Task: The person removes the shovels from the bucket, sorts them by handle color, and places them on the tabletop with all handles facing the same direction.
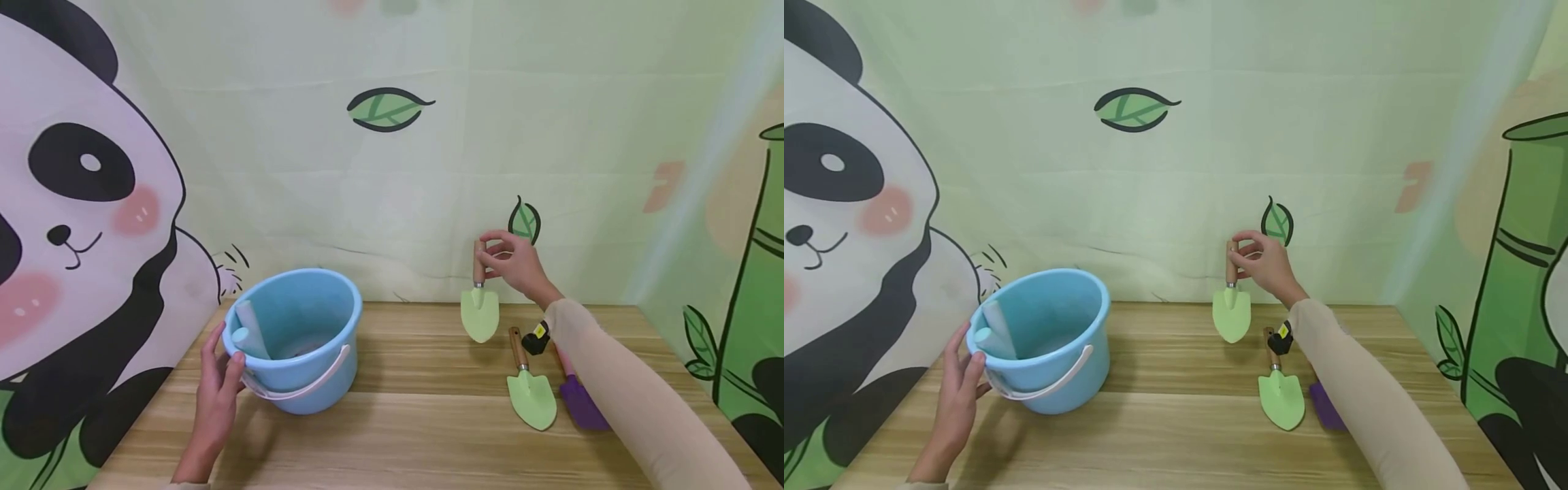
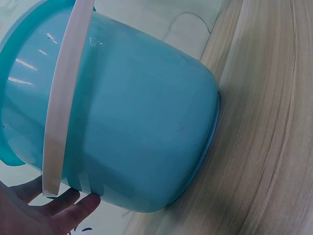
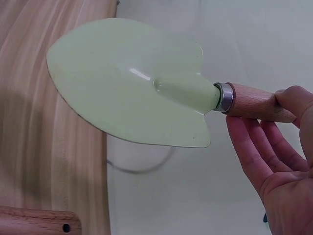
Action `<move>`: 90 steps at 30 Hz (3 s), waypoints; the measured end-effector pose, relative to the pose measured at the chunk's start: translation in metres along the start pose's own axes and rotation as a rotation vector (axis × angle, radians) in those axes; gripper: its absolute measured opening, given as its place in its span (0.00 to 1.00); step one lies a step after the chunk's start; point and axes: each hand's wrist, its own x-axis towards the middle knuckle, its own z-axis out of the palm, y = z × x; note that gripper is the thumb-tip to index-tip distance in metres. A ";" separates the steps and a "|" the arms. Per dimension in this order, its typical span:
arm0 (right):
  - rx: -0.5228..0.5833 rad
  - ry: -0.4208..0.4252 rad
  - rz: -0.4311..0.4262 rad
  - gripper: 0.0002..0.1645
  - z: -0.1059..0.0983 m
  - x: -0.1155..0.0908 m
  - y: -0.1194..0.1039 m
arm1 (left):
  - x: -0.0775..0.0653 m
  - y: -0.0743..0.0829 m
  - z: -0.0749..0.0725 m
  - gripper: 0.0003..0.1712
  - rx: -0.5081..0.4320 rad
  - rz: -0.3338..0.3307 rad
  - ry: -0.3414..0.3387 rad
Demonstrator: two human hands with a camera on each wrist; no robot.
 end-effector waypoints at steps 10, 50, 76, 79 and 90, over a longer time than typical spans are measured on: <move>0.064 -0.029 0.057 0.23 0.010 -0.012 0.025 | 0.000 0.000 0.001 0.35 -0.023 0.010 0.005; 0.100 -0.139 0.242 0.20 0.036 -0.056 0.064 | -0.001 0.001 0.003 0.34 -0.066 0.029 0.008; -0.012 -0.238 0.387 0.20 0.043 -0.072 0.069 | 0.000 0.001 0.001 0.35 -0.047 -0.006 -0.010; -0.020 -0.246 0.404 0.21 0.043 -0.074 0.065 | 0.000 0.001 0.001 0.35 -0.046 -0.007 -0.013; -0.032 -0.256 0.434 0.19 0.045 -0.076 0.067 | 0.000 0.002 0.001 0.35 -0.006 -0.016 -0.012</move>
